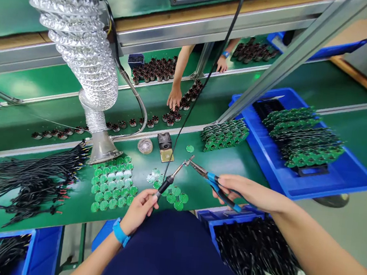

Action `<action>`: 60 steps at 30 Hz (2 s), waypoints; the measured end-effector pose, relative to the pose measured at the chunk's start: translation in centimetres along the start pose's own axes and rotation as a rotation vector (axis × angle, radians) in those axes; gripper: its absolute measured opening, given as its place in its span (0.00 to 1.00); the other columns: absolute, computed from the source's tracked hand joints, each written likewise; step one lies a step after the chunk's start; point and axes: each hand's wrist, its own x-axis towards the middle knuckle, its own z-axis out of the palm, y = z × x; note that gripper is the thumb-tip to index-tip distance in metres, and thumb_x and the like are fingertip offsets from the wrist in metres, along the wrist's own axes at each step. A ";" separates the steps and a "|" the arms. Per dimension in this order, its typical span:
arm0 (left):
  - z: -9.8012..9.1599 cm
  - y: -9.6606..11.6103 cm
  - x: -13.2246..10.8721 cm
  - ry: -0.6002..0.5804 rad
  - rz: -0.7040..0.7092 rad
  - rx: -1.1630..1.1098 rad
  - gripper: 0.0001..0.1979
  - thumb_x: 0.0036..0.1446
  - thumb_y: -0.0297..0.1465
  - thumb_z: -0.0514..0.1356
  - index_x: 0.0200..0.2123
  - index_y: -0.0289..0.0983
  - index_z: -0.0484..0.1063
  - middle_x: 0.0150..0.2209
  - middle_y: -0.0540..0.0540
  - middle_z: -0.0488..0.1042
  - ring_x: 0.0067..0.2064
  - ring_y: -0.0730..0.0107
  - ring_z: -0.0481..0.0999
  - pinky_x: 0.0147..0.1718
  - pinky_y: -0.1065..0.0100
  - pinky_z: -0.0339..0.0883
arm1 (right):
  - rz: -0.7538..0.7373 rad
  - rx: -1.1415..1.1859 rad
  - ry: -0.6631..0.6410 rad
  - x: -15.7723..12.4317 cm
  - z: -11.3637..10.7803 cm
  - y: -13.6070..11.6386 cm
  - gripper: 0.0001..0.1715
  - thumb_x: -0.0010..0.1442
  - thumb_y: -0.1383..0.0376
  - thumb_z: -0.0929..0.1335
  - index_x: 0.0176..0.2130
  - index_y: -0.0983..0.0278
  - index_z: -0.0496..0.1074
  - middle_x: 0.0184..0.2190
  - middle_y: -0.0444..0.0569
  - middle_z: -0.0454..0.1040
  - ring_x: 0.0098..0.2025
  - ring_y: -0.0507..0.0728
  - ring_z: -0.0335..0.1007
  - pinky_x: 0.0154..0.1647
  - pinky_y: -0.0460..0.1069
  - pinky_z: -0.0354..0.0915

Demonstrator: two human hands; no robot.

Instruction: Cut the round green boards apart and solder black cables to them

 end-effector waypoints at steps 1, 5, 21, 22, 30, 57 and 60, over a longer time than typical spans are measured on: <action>0.1 0.2 -0.2 -0.003 0.000 -0.001 0.28 0.49 0.50 0.59 0.43 0.32 0.67 0.23 0.52 0.68 0.19 0.81 0.58 0.20 0.74 0.50 | -0.008 0.005 0.010 -0.2 0.2 -0.1 0.28 0.57 0.45 0.60 0.33 0.67 0.68 0.29 0.50 0.70 0.31 0.53 0.66 0.32 0.48 0.64; 0.1 0.4 -0.7 0.015 0.008 -0.013 0.28 0.48 0.49 0.60 0.43 0.33 0.68 0.23 0.52 0.68 0.19 0.82 0.57 0.20 0.74 0.49 | -0.029 0.039 0.034 -0.4 0.4 0.0 0.27 0.57 0.45 0.60 0.33 0.67 0.68 0.31 0.50 0.70 0.32 0.53 0.67 0.32 0.48 0.65; 0.7 0.6 -1.8 0.035 0.037 -0.056 0.26 0.48 0.48 0.60 0.42 0.33 0.69 0.23 0.51 0.68 0.19 0.82 0.56 0.19 0.74 0.46 | -0.104 -0.520 0.166 -1.9 2.4 -2.7 0.26 0.60 0.46 0.53 0.29 0.63 0.63 0.27 0.47 0.66 0.30 0.54 0.62 0.33 0.51 0.61; 0.9 0.8 -1.8 0.015 0.035 -0.086 0.25 0.49 0.48 0.61 0.42 0.33 0.69 0.23 0.52 0.68 0.18 0.83 0.56 0.19 0.74 0.46 | -0.119 -0.628 0.204 -2.0 2.8 -2.9 0.24 0.61 0.48 0.53 0.28 0.62 0.62 0.28 0.47 0.66 0.30 0.54 0.62 0.34 0.51 0.61; 1.7 2.7 -1.6 -0.504 -0.130 -0.585 0.19 0.51 0.43 0.61 0.40 0.34 0.71 0.18 0.58 0.56 0.13 0.88 0.43 0.16 0.75 0.41 | -0.275 -0.849 0.244 -2.4 4.9 -2.9 0.16 0.64 0.56 0.53 0.33 0.62 0.60 0.31 0.48 0.66 0.31 0.55 0.63 0.35 0.52 0.62; 2.6 6.6 -4.1 -0.661 0.025 -0.690 0.15 0.57 0.36 0.57 0.44 0.34 0.74 0.15 0.56 0.53 0.13 0.87 0.42 0.11 0.82 0.38 | -0.613 -0.653 0.140 -2.3 2.0 -2.8 0.14 0.63 0.57 0.58 0.37 0.62 0.66 0.52 0.53 0.60 0.54 0.59 0.57 0.56 0.56 0.56; 2.5 6.7 -4.2 -0.660 0.026 -0.690 0.15 0.57 0.36 0.58 0.44 0.34 0.74 0.16 0.57 0.53 0.14 0.87 0.42 0.11 0.82 0.37 | -0.607 -0.671 0.140 -2.4 1.9 -3.0 0.15 0.63 0.56 0.57 0.34 0.62 0.65 0.49 0.53 0.61 0.50 0.58 0.59 0.54 0.56 0.57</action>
